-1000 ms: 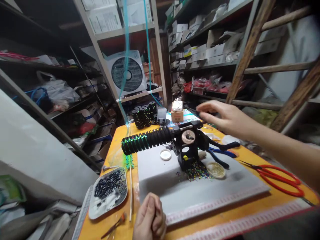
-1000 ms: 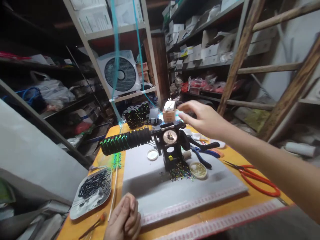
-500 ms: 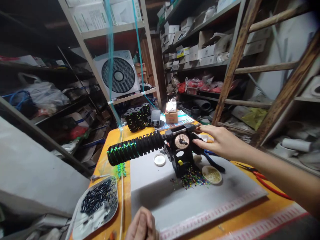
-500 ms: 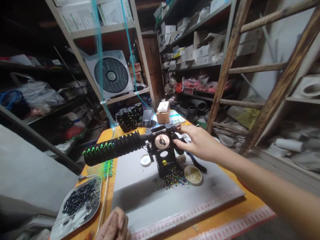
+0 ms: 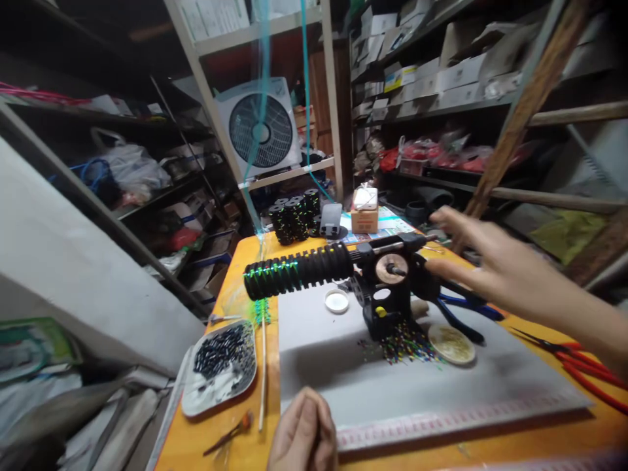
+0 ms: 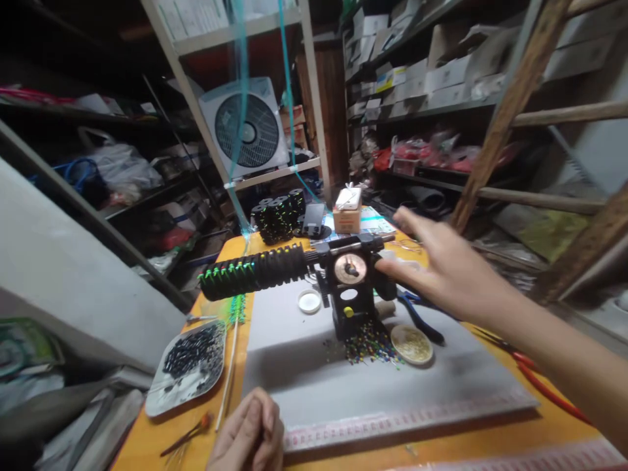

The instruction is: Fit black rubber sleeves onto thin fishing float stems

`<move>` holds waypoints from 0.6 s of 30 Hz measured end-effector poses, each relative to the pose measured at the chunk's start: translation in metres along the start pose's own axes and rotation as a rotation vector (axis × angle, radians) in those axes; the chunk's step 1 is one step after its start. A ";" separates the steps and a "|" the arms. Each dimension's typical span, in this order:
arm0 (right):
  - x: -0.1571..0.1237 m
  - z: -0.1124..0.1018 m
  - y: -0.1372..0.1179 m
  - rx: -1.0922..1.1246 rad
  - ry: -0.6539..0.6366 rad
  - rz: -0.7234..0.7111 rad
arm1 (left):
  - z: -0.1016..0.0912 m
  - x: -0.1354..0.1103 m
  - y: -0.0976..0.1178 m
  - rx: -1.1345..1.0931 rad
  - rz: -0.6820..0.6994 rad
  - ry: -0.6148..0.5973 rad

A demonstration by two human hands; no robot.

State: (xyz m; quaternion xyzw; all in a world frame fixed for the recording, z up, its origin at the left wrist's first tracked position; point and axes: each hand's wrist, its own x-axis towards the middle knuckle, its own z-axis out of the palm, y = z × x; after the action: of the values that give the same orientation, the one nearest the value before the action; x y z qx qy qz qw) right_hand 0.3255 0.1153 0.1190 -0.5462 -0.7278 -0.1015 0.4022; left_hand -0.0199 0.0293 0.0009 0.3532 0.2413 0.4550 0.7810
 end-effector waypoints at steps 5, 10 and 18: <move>0.035 0.001 -0.093 0.043 0.178 -0.310 | 0.012 -0.008 -0.005 0.063 0.036 0.053; 0.099 0.047 -0.206 0.064 -0.480 -0.497 | 0.015 -0.008 -0.007 -0.055 0.042 0.011; 0.150 0.104 -0.242 -0.083 -0.926 -0.385 | 0.009 -0.006 -0.006 -0.192 -0.012 -0.061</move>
State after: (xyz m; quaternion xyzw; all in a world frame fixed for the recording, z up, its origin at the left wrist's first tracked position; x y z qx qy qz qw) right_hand 0.0519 0.1906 0.2255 -0.4051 -0.9128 0.0504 -0.0109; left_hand -0.0134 0.0191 0.0021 0.2888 0.1750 0.4604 0.8210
